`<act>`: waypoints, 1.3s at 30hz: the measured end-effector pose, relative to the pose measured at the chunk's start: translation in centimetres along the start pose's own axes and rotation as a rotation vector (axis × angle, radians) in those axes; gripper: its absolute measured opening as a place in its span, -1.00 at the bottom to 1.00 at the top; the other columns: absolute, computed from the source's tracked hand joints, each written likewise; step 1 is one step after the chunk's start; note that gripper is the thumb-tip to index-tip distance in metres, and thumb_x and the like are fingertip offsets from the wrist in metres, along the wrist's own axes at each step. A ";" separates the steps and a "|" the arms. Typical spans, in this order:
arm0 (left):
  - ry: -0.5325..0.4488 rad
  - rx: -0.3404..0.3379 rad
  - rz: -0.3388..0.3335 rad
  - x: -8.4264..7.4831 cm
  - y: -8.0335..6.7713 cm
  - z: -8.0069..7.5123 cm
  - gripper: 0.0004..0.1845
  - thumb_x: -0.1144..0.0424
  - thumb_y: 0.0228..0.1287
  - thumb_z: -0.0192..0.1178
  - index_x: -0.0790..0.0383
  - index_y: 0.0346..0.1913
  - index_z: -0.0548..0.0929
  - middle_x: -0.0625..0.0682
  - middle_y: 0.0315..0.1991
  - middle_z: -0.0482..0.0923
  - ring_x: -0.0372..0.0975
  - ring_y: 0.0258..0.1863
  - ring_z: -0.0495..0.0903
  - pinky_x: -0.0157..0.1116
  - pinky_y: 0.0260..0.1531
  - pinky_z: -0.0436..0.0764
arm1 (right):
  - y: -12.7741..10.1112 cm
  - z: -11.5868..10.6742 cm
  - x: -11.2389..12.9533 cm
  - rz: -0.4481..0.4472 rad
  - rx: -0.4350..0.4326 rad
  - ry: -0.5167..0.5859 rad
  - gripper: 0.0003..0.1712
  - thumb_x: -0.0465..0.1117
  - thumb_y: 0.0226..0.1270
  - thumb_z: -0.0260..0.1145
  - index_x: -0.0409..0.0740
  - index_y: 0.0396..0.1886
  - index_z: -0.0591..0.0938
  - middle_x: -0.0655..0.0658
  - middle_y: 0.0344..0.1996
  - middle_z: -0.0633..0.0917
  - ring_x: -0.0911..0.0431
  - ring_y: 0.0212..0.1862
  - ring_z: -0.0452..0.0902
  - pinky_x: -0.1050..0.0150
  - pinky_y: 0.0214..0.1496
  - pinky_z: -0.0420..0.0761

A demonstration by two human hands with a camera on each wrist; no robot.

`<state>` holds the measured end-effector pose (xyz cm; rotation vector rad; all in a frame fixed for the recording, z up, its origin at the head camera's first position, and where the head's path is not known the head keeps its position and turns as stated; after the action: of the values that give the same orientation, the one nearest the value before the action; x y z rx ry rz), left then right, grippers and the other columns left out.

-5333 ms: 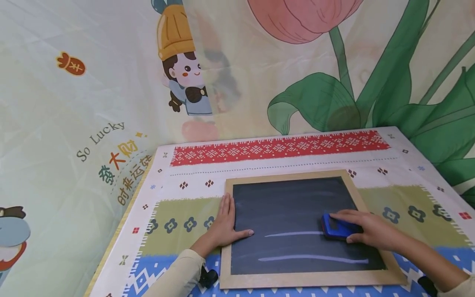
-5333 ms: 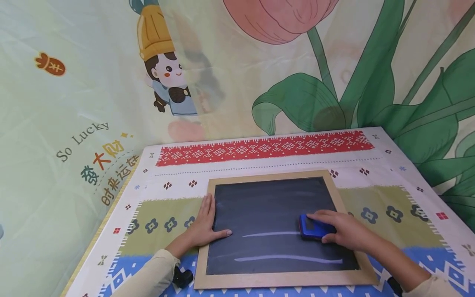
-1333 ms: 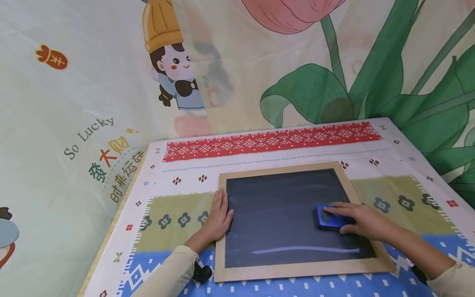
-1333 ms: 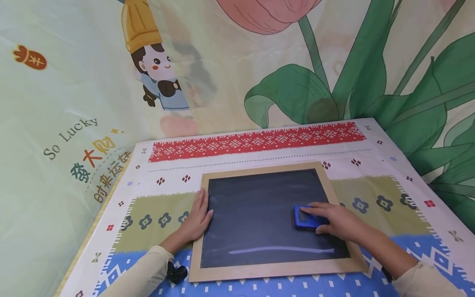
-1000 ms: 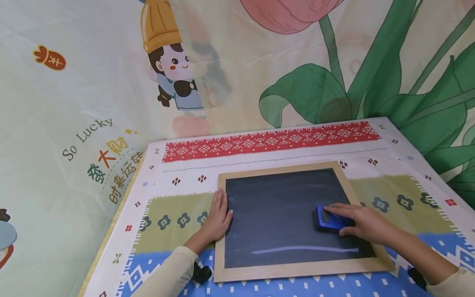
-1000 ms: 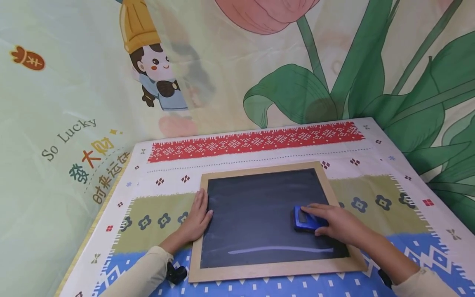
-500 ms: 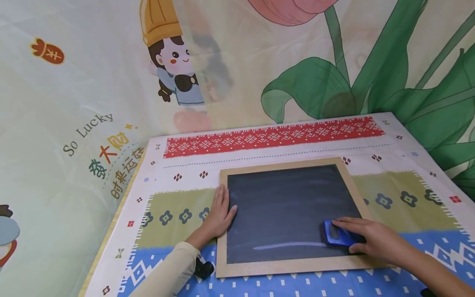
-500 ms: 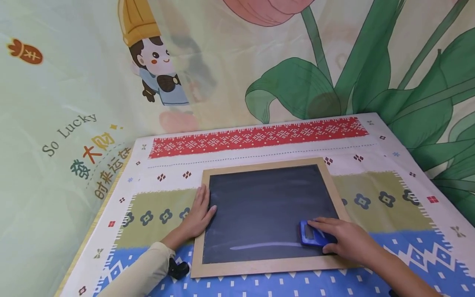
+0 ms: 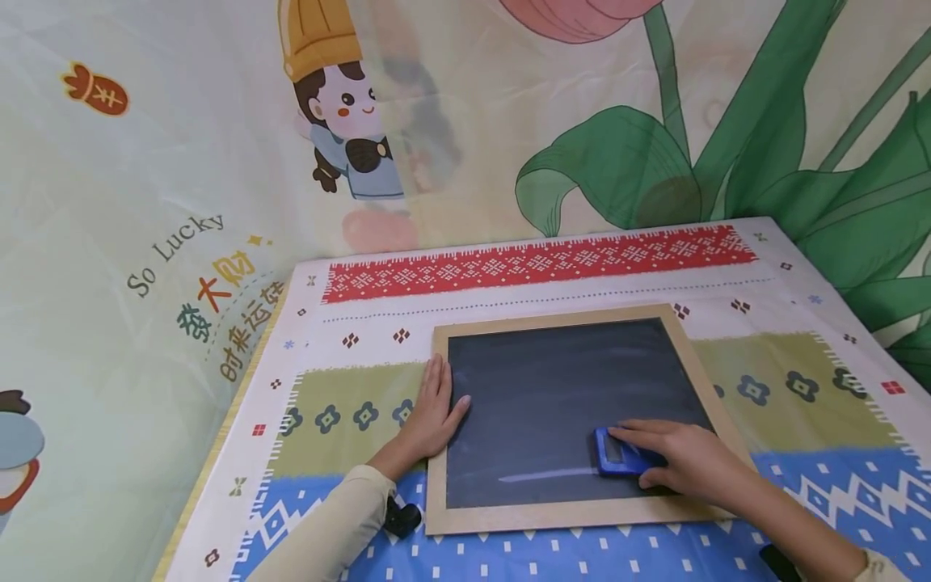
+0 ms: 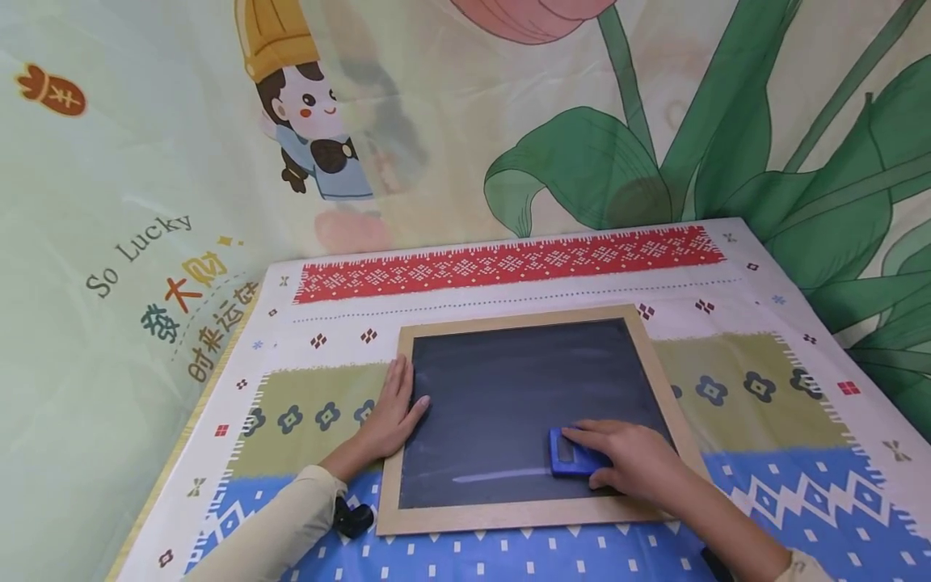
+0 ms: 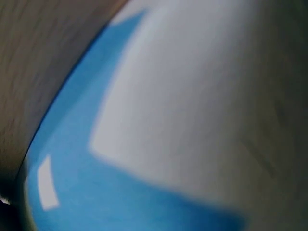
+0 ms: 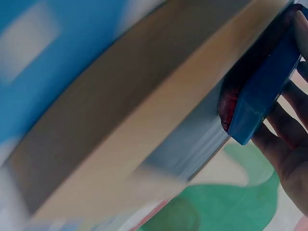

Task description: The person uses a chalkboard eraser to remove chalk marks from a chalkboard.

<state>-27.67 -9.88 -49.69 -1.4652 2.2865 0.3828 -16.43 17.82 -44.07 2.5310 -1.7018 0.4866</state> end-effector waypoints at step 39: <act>-0.029 -0.028 0.037 -0.1 -0.1 0.0 -0.23 -0.07 0.39 -0.20 0.39 0.41 -0.14 0.19 0.46 -0.38 0.01 0.44 -0.34 0.03 0.32 0.00 | 8.0 3.4 15.9 -0.308 0.027 -0.079 -0.33 0.00 0.00 0.40 0.23 0.20 0.46 0.01 0.14 0.54 0.07 0.17 0.45 0.11 0.17 0.43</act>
<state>-27.55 -9.90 -49.65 -1.4234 2.2965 0.4455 -17.48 -0.22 -43.72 2.7960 -1.2960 0.3934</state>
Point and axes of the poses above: each hand's wrist, its own y-axis towards the middle knuckle, its own z-axis out of the palm, x = y × z, the point moved 8 cm from there along y, towards the middle knuckle
